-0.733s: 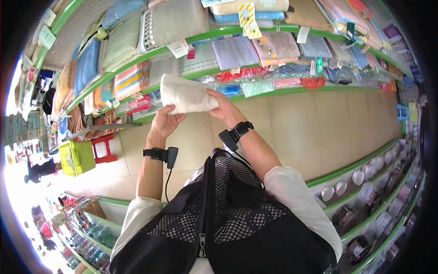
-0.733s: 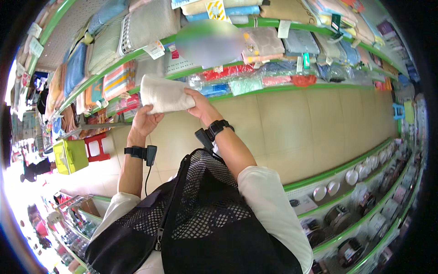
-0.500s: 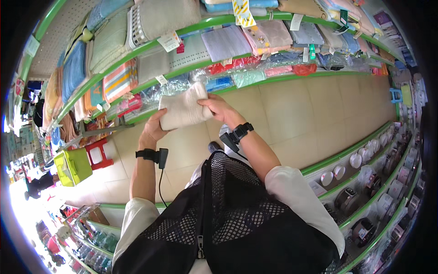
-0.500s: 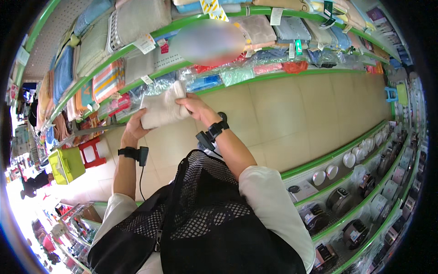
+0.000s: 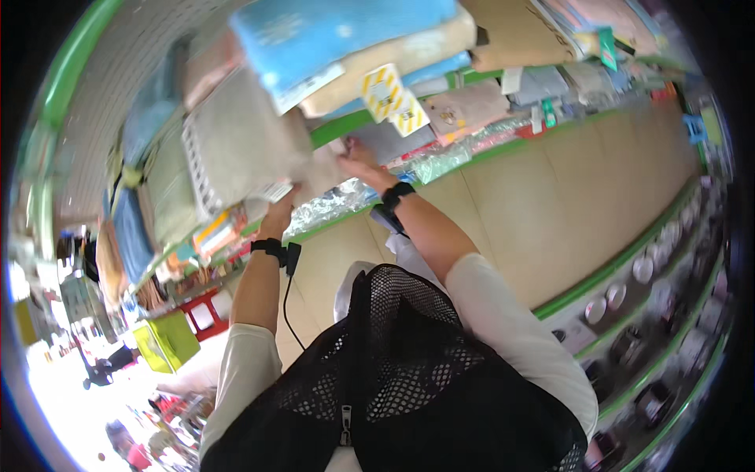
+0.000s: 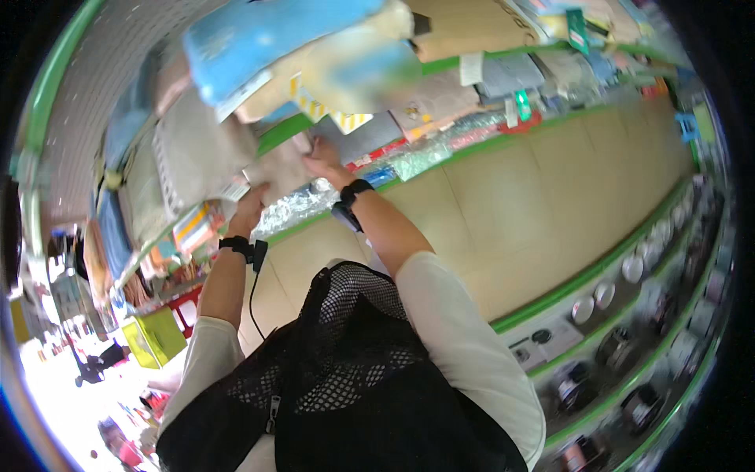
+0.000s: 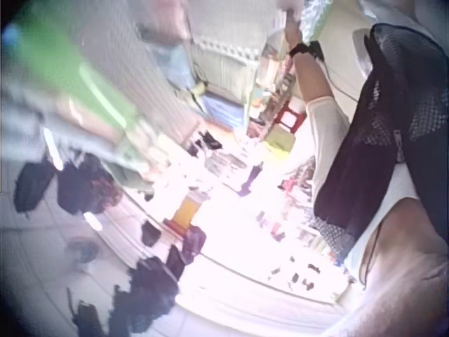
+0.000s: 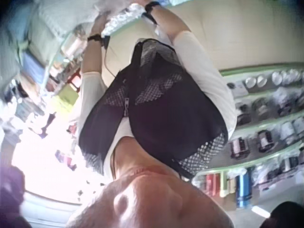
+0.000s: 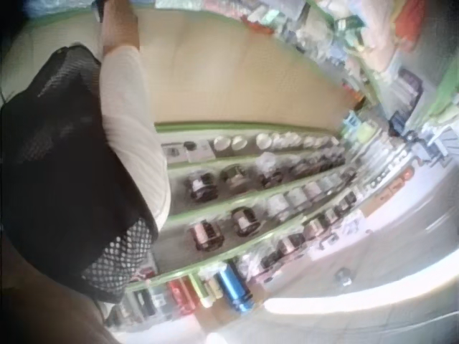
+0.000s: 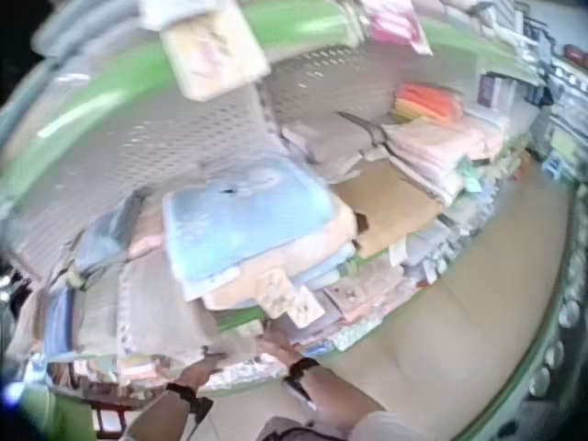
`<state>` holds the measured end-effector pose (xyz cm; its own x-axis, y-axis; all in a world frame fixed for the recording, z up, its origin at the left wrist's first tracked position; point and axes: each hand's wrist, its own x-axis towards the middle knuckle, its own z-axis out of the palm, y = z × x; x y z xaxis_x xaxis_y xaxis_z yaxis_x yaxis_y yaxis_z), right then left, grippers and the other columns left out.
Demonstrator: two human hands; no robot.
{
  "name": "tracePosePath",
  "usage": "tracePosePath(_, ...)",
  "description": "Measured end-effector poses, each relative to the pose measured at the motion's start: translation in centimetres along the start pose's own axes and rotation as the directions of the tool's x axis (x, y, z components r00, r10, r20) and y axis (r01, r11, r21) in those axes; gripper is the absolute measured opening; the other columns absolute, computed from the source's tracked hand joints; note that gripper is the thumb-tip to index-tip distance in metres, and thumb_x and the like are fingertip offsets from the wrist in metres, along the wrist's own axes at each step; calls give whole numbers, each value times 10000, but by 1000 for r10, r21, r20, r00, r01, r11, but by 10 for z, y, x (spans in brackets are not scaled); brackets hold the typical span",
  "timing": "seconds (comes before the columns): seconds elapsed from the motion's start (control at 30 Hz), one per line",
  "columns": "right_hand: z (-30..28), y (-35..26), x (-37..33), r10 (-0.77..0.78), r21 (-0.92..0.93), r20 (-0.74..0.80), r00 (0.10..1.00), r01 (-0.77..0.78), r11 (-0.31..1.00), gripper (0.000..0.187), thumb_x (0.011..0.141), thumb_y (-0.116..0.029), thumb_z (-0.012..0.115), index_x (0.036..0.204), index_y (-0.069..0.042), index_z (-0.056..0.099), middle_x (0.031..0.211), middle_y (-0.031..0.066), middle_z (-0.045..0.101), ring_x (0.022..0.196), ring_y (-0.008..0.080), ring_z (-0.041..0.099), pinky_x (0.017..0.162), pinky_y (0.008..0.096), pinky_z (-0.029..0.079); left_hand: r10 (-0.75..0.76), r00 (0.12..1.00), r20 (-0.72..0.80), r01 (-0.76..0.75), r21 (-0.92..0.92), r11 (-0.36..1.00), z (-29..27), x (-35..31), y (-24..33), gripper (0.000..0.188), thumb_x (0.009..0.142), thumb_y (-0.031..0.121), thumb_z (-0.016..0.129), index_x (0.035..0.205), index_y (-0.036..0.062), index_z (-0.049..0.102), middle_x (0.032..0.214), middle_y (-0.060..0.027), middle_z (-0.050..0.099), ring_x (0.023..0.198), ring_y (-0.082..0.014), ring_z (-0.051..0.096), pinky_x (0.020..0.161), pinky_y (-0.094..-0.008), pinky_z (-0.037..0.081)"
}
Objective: The person takes folded towels from a large yellow bin and places them onto shelves in a store aisle, handling each towel one by one and arranging them next to others.
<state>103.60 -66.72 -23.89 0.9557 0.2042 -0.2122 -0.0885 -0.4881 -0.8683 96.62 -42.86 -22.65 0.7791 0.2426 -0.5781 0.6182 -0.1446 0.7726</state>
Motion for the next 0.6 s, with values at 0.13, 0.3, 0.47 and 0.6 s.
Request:
tracePosePath(0.13, 9, 19, 30, 158, 94, -24, 987, -155, 983, 481, 739, -153, 520, 1196, -57, 405, 1103, 205, 532, 1016, 353, 516, 868, 407, 421, -74, 989, 127, 73, 20, 997, 27, 22, 29, 606, 779, 120, 596, 1295, 61, 285, 1179, -108, 471, 977, -220, 529, 769, -365, 485)
tracePosePath(0.3, 15, 17, 9, 110, 117, -188, 976, -89, 989, 492, 732, -79, 485, 1196, 30, 363, 1102, 277, 496, 1009, 380, 510, 866, 419, 416, -131, 991, -39, 132, 20, 991, 45, 27, 29, 565, 743, 50, 584, 1243, 53, 321, 1109, -91, 497, 949, -222, 529, 699, -364, 504)
tracePosePath(0.47, 25, -4, -34, -268, -438, -348, 898, 97, 894, 482, 734, -34, 469, 1202, 53, 391, 1203, 238, 434, 1114, 334, 432, 948, 385, 349, -30, 998, 61, 15, 226, 974, 35, 13, 22, 551, 724, 65, 592, 1219, 42, 351, 1086, -101, 506, 914, -203, 531, 667, -366, 498)
tracePosePath(0.6, 25, -22, -87, -361, -494, -320, 876, 171, 853, 423, 746, -36, 459, 1162, 35, 443, 1197, 231, 445, 1087, 344, 446, 932, 414, 357, 348, 930, -115, -121, 800, 588, 35, 6, 21, 531, 678, 71, 604, 1175, 45, 418, 1050, -108, 529, 877, -194, 538, 660, -325, 481)
